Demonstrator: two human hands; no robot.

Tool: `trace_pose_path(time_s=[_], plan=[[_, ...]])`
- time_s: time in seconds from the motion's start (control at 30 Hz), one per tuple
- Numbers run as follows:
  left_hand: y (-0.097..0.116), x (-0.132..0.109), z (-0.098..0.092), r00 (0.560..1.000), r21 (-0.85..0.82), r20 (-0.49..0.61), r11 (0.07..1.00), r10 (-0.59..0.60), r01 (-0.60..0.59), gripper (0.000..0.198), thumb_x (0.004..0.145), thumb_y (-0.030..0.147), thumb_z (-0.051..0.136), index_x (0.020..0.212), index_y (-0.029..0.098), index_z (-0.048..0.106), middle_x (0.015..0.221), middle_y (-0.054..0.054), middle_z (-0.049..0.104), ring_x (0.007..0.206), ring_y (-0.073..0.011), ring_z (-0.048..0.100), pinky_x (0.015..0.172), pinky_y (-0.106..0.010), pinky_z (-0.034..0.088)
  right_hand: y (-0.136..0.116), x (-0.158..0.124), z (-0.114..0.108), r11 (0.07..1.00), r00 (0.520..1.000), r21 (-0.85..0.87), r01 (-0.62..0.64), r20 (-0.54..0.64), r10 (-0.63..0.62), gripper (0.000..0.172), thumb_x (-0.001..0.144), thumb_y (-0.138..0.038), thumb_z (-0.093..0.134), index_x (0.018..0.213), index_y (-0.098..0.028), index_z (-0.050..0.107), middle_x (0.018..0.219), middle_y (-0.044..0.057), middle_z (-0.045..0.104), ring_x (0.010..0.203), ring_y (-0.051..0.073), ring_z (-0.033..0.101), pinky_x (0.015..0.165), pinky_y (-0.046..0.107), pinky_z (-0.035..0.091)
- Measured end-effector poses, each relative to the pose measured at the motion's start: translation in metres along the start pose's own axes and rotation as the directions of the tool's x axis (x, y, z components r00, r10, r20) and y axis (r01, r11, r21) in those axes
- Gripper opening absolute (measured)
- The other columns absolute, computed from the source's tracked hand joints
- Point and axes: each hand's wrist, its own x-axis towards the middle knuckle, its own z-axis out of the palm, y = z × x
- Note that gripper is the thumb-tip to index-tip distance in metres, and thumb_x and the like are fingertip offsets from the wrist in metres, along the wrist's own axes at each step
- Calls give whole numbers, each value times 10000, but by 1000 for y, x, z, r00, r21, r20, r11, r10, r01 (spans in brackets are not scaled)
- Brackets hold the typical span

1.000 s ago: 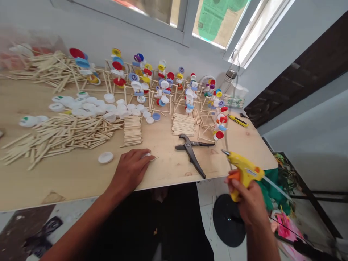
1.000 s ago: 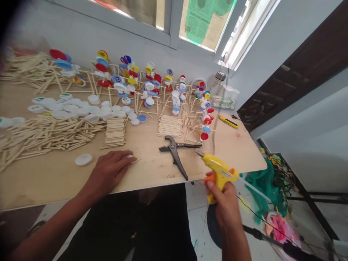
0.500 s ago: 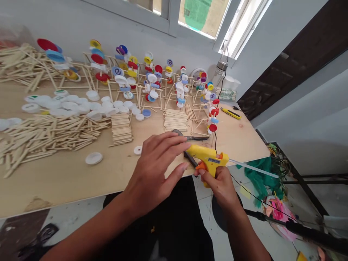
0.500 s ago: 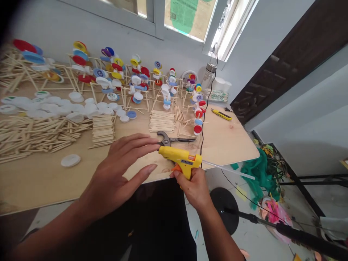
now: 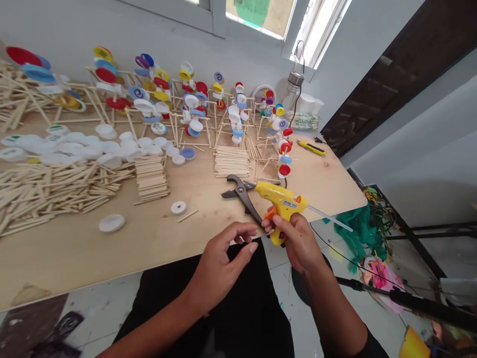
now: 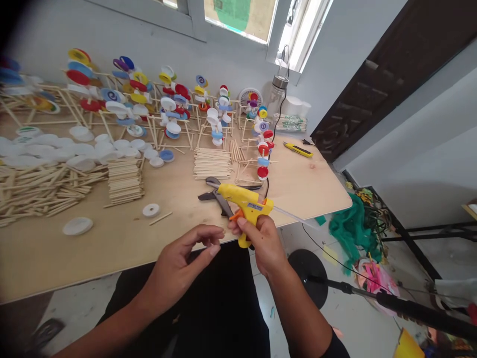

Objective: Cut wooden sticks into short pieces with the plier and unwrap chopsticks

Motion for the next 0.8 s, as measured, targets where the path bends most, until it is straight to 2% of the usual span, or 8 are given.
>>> trace_pose_path(time_s=[0.07,0.17,0.33,0.53,0.63,0.8], plan=[[-5,4,9,990,-151,94,981,-105,119,179,837,274,582,1001,213,621,908,-25,687,760,-153,626,723,-313,539,0,1,3,996,1000,82,25,-3,-25,220,750,-405,734,759,-197,663,759,32,732,751,179,669,747,300,488],[-8,10,24,970,-323,172,921,-171,220,254,805,316,629,1026,192,612,924,-43,680,788,-168,629,724,-321,529,-1,1,7,988,999,151,40,16,-43,219,770,-403,728,737,-202,647,832,37,745,848,201,685,814,330,500],[-7,19,41,972,-427,131,873,-196,234,259,800,353,650,974,161,643,937,-60,671,818,-183,620,734,-315,500,3,-2,13,991,997,130,43,57,-51,204,821,-384,690,864,-185,698,904,58,750,910,208,676,882,347,493],[-8,22,45,976,-392,60,895,-208,214,228,800,356,654,868,138,658,807,-46,664,727,-173,604,699,-307,485,8,-3,16,986,997,152,70,15,-73,211,808,-401,705,772,-198,661,872,47,761,858,220,693,790,360,545],[-11,20,44,975,-481,149,849,-167,219,257,817,361,651,959,147,659,906,-57,680,813,-181,614,769,-319,490,8,-3,12,992,996,95,88,21,-90,207,832,-391,682,843,-185,705,922,63,758,883,217,690,808,346,540],[-17,12,42,933,-546,320,774,-163,322,298,791,310,689,1048,163,661,948,-54,678,852,-181,611,794,-324,489,9,-13,-4,993,992,58,102,63,-106,199,840,-341,685,959,-189,735,960,78,752,887,225,696,817,349,545]])
